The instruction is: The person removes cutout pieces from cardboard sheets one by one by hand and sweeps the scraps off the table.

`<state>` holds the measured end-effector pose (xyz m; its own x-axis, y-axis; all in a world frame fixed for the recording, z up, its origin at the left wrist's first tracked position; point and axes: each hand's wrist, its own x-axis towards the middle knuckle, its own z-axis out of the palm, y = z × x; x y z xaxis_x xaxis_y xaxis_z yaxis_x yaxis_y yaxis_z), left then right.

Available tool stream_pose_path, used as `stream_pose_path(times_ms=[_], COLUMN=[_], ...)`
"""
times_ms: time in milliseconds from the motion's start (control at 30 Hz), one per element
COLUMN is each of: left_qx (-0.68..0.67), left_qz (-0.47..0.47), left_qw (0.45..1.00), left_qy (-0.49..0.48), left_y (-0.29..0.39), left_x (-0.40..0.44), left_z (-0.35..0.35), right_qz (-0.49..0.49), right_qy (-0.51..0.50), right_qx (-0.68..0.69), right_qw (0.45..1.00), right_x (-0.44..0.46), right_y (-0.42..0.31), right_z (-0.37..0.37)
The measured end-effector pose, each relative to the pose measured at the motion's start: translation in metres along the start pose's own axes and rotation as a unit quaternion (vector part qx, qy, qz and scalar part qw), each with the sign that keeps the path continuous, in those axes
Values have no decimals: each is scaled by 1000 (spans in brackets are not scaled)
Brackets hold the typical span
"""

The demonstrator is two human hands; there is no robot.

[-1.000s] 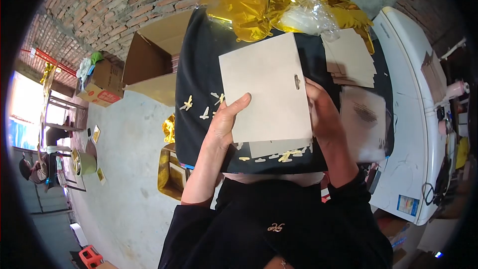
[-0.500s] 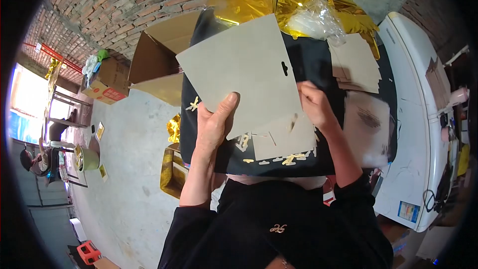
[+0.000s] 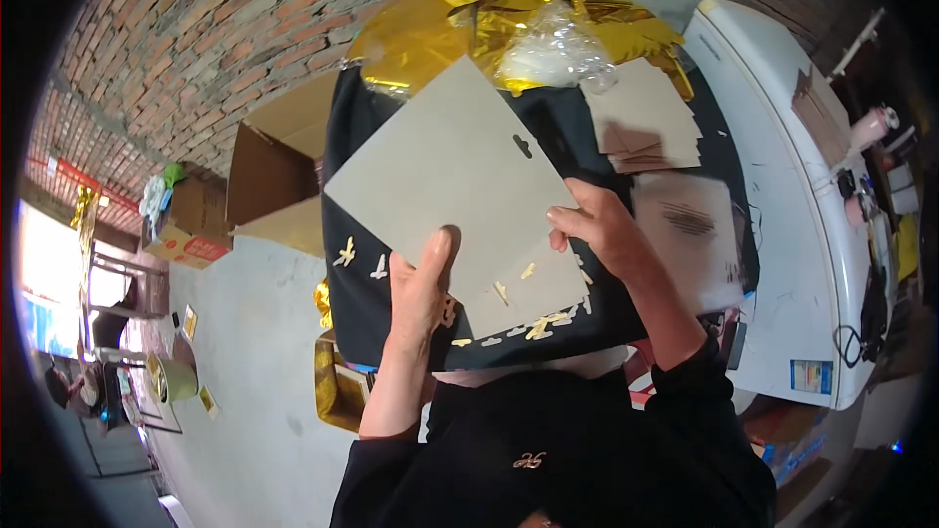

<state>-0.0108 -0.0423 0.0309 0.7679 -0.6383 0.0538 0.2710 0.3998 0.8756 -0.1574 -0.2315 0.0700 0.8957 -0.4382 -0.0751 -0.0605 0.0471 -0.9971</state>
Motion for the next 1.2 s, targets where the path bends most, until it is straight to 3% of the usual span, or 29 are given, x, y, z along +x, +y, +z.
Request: stream_pose_path(times_ms=[67, 133, 267, 300, 333, 433, 567, 667, 900, 1033, 1133, 1200], left_qx=[-76, -95, 188, 179, 123, 135, 124, 73, 87, 97, 127, 140], left_qz=[-21, -16, -89, -116, -128, -229, -254, -279, -306, -344, -298, -266], left_qw=[995, 995, 968, 967, 957, 952, 936, 931, 921, 911, 911, 923], left_qy=[-59, -9, -138, -140, -229, -151, -208, -224, -226, -204, -255, -240], left_y=[3, 16, 10, 1, -1, -7, -38, -74, -145, -135, -114, -94], left_x=[3, 14, 20, 14, 16, 16, 41, 77, 153, 163, 151, 131], left_z=[-13, -14, -32, -23, -16, 30, 83, 113, 179, 195, 171, 144], right_qz=[-1, 7, 43, 45, 46, 89, 82, 92, 80, 65, 47, 46], right_qy=[-1, 11, 29, 51, 73, 98, 238, 127, 226, 262, 230, 253], right_qx=[-38, -35, -49, -41, -32, -17, 86, 266, 53, -13, -33, -143], right_qw=[999, 999, 997, 997, 996, 991, 964, 951, 969, 963, 972, 956], right_x=[-6, -17, -32, -34, -37, -46, -49, -29, -5, 33, 50, 62], right_y=[4, 0, -4, -2, 0, -7, 0, 32, 40, 41, 42, 46], right_z=[-28, -51, -92, -97, -103, -123, -151, -208, -269, -300, -313, -318])
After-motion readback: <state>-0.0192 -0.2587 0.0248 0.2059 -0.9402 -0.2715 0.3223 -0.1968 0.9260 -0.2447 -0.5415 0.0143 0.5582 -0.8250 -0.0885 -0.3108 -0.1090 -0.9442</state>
